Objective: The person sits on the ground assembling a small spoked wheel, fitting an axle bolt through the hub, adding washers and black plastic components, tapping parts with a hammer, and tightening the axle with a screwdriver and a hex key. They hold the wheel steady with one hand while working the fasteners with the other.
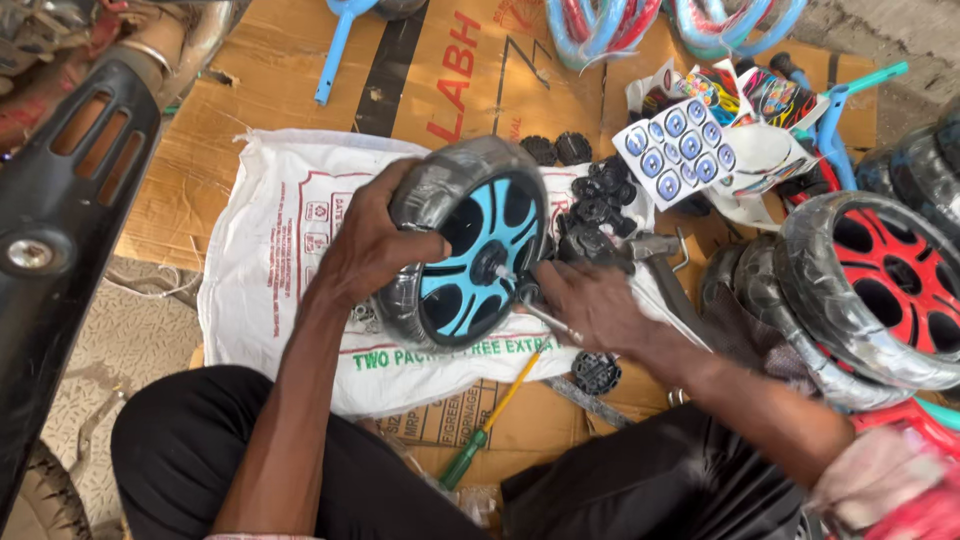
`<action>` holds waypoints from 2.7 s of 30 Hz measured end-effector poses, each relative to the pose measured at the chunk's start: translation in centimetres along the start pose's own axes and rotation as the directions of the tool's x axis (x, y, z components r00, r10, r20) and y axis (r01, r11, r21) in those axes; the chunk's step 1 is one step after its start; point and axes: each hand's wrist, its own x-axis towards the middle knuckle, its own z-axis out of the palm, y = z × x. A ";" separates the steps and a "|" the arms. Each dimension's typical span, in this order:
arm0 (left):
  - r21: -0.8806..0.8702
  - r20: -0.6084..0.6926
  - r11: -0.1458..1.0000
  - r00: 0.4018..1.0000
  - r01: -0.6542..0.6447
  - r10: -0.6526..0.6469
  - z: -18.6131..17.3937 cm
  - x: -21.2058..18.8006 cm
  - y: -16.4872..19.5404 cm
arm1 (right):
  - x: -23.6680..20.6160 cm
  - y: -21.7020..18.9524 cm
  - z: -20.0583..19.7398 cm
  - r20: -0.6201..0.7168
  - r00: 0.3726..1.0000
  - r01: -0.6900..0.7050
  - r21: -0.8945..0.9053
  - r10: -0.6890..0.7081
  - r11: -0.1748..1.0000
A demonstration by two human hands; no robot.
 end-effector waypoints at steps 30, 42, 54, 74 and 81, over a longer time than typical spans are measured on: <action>-0.236 0.079 0.971 0.995 -0.038 0.058 -2.2 3.0 -2.7 | 6.2 -3.8 5.0 0.013 0.841 -0.478 0.486 0.540 0.732; -0.092 0.011 0.996 1.000 -0.015 0.016 -0.2 1.1 -1.1 | 4.7 -10.4 3.9 0.282 0.497 -0.752 0.612 0.821 0.245; -0.381 -0.064 0.924 0.996 0.036 -0.065 -0.6 -1.9 0.3 | -2.3 -9.0 0.7 -0.037 0.563 -0.496 0.784 0.825 0.373; -0.765 -0.025 0.622 0.974 -0.165 0.227 6.3 -0.2 -0.6 | 3.9 -9.3 -8.4 -0.238 0.328 -0.085 0.957 0.914 0.279; -0.974 -0.070 0.222 0.989 -0.039 -0.132 4.8 1.8 0.3 | 8.3 -12.5 -6.4 -0.556 0.700 -0.185 0.466 0.449 0.865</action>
